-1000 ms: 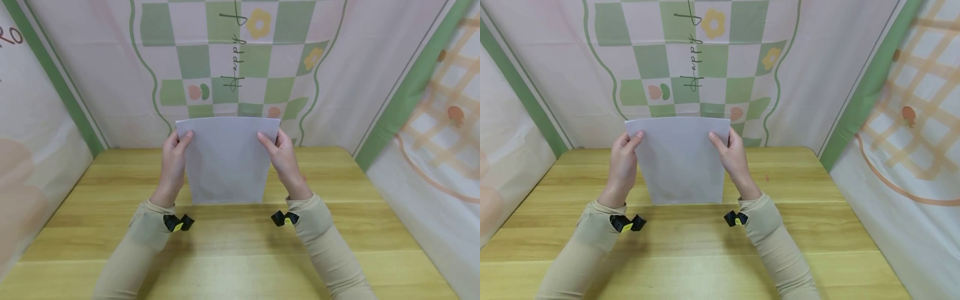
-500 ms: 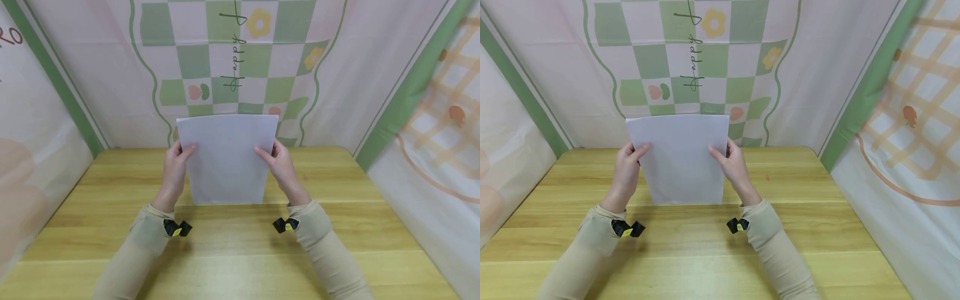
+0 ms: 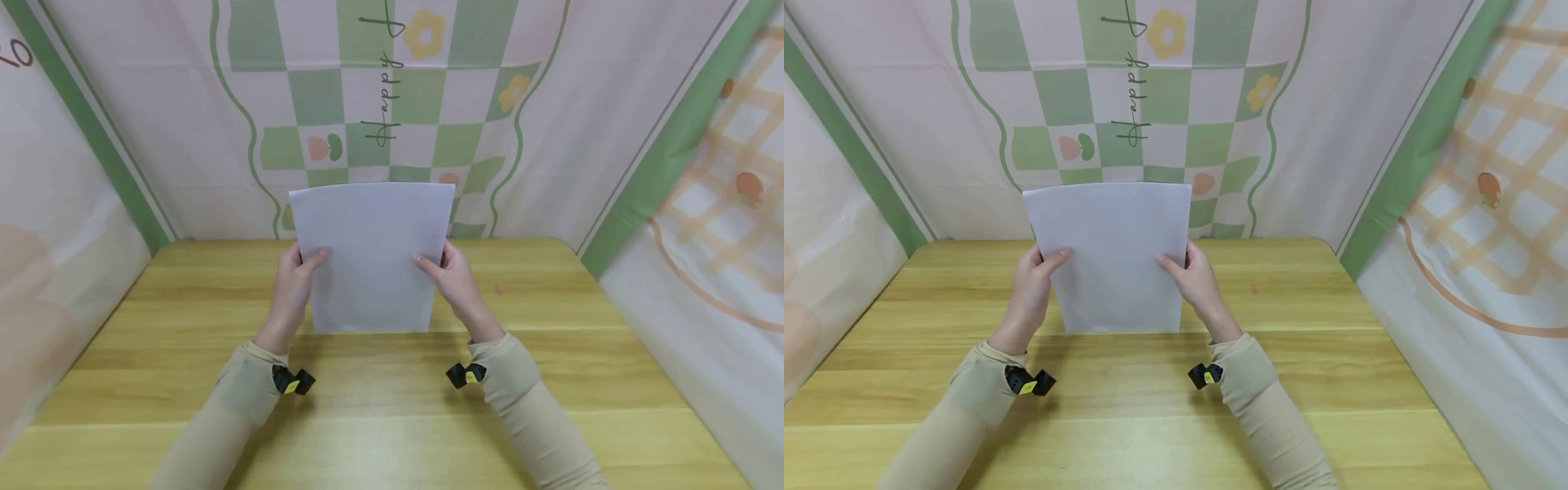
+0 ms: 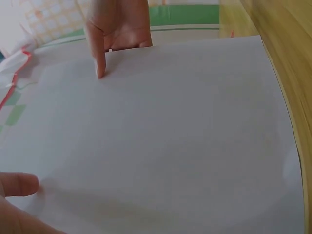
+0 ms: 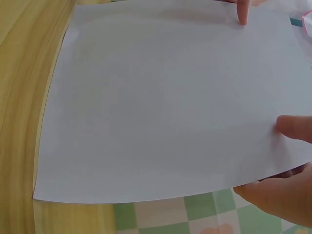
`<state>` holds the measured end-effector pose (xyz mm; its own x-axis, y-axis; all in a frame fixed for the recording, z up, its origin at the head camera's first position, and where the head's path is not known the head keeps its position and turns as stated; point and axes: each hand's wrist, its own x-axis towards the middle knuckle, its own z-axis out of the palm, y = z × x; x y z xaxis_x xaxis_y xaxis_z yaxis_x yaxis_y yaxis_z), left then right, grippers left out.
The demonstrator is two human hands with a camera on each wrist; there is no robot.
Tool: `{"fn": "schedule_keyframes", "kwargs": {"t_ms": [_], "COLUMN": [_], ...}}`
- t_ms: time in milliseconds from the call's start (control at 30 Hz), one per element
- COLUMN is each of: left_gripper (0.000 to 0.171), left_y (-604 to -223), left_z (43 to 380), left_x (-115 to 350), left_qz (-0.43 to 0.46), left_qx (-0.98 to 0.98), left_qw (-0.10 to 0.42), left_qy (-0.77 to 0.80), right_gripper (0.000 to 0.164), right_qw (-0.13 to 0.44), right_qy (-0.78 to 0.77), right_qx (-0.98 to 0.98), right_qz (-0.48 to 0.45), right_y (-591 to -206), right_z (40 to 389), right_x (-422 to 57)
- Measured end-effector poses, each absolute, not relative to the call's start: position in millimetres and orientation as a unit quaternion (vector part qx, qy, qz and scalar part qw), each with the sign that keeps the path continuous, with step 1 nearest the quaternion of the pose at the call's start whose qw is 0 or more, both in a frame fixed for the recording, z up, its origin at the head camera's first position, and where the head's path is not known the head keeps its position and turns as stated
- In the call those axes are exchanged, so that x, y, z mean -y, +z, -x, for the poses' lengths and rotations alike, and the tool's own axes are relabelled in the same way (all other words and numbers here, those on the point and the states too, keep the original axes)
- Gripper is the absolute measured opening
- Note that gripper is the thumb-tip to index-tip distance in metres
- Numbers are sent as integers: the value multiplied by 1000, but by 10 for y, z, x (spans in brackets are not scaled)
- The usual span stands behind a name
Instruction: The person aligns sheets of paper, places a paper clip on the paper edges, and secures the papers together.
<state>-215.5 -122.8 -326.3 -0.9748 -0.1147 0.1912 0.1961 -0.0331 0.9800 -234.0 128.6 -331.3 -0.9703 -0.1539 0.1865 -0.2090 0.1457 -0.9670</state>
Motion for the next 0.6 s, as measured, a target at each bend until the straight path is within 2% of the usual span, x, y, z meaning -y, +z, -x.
{"fn": "schedule_keyframes", "kwargs": {"t_ms": [400, 600], "left_gripper": [37, 39], "left_y": [-3275, -3347], "left_z": [2119, 2126], "left_x": [1237, 1270], "left_qz": [26, 29], "left_qx": [683, 700], "left_qw": [109, 91], "left_qy": [-722, -708], "right_gripper": [50, 54], "right_qw": [19, 9], "right_qy": [642, 632], "right_qx": [755, 765], "right_qz": [-132, -128], "right_y": [-3318, -3408], "right_z": [2292, 2299], "right_x": [-1284, -1323]}}
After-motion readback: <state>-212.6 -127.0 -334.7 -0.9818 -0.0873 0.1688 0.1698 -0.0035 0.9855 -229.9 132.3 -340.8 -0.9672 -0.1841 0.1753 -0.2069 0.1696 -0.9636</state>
